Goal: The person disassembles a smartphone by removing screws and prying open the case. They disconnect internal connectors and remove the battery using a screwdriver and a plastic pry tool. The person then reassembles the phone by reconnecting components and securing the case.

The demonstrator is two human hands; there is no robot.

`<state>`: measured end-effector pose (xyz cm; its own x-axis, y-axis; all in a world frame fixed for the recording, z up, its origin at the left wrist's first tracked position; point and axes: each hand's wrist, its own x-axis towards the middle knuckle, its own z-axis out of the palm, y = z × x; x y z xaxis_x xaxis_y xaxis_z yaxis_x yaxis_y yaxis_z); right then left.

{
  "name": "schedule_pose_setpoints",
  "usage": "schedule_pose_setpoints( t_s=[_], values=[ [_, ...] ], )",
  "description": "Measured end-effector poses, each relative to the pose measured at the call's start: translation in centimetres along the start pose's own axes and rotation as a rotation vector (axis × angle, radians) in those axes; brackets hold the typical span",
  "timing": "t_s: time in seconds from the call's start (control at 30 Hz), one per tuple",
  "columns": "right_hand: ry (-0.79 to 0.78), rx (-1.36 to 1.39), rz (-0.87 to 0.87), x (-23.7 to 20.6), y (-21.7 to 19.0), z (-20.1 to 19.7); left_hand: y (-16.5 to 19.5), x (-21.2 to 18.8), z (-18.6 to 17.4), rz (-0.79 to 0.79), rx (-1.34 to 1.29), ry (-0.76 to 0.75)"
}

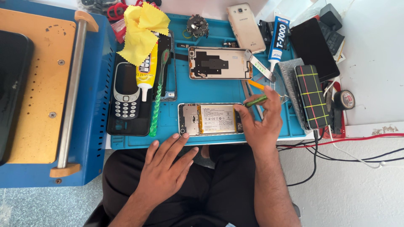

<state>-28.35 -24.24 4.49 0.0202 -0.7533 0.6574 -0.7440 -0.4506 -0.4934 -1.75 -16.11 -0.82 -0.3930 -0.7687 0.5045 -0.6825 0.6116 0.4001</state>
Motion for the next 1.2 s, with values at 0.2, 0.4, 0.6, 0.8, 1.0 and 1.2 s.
schedule_pose_setpoints(
  t_s=[0.2,0.4,0.6,0.8,1.0,1.2],
  values=[
    [0.013,0.192,0.114,-0.7,0.8,0.8,0.0,0.3,0.5,0.005,0.010,0.008],
    [-0.075,0.581,0.204,-0.3,0.1,-0.4,0.1,0.2,0.2,-0.001,0.011,0.014],
    [0.122,0.247,0.160,0.5,-1.1,1.4,-0.7,-0.5,-0.4,-0.014,0.007,-0.005],
    [0.064,0.608,0.128,0.8,-0.3,0.3,0.0,0.4,0.4,-0.001,0.005,0.008],
    [0.101,0.505,0.145,0.7,0.4,0.9,-0.5,0.4,0.3,0.001,0.002,0.005],
    [0.053,0.476,0.108,-0.5,0.6,2.2,-1.8,-0.4,0.8,-0.013,-0.010,0.001]
  ],
)
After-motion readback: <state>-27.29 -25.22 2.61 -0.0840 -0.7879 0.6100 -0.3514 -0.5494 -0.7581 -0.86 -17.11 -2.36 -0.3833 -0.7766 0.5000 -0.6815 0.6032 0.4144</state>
